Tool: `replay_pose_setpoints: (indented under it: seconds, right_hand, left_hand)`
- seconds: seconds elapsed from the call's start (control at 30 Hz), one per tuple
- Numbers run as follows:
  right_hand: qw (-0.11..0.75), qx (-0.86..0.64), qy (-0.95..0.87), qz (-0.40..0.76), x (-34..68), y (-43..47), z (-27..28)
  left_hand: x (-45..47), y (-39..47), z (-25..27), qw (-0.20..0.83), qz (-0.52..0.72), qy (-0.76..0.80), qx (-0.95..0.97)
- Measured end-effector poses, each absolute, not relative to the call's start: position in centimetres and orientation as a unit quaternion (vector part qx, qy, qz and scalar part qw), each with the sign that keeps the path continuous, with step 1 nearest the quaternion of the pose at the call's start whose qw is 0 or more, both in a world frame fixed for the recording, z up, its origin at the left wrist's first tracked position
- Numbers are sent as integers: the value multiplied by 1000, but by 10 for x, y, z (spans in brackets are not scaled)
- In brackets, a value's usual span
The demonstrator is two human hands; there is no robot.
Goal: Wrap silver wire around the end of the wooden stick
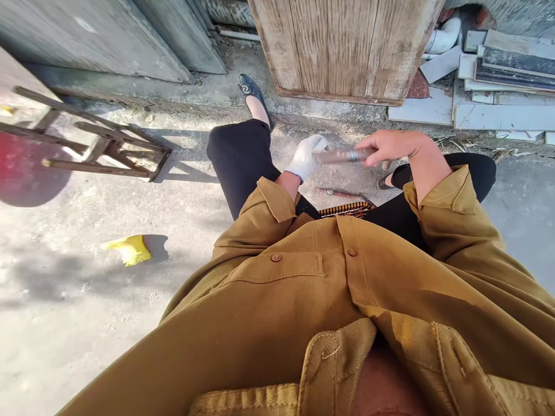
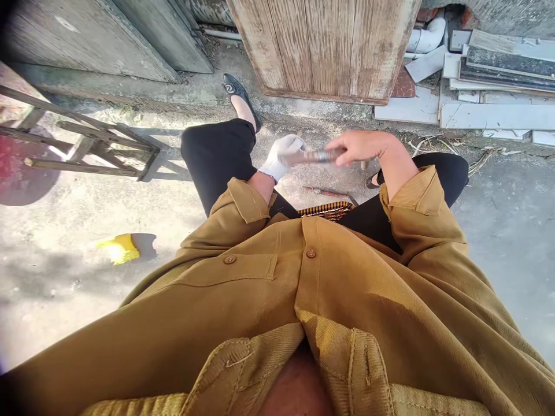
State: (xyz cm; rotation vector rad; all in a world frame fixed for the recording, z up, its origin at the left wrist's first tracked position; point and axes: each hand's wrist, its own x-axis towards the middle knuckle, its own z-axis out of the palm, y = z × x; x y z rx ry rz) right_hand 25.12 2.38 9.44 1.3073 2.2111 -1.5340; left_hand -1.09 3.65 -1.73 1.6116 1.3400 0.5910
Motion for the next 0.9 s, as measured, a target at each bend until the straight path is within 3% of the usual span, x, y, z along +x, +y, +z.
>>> replay_pose_setpoints:
  seconds: [0.1, 0.17, 0.37, 0.53, 0.63, 0.77, 0.9]
  right_hand:
    - [-172, 543, 642, -513, 263, 30, 91]
    - [-212, 612, 598, -472, 264, 35, 81]
    - [110, 685, 680, -239, 251, 45, 54]
    - [301, 564, 696, -328, 239, 38, 52]
    - [333, 458, 715, -410, 232, 31, 55]
    - [248, 388, 737, -494, 236, 25, 72]
    - [6, 485, 709, -512, 250, 26, 89]
  left_hand:
    - [-4, 26, -17, 475, 140, 461, 736]
    - [2, 16, -15, 458, 97, 397, 789]
    - [3, 7, -12, 387, 76, 376, 839]
    - [-8, 14, -8, 401, 143, 442, 789]
    - [-8, 16, -6, 432, 192, 447, 760]
    - [-5, 21, -8, 475, 213, 469, 714]
    - [0, 20, -8, 498, 179, 470, 707]
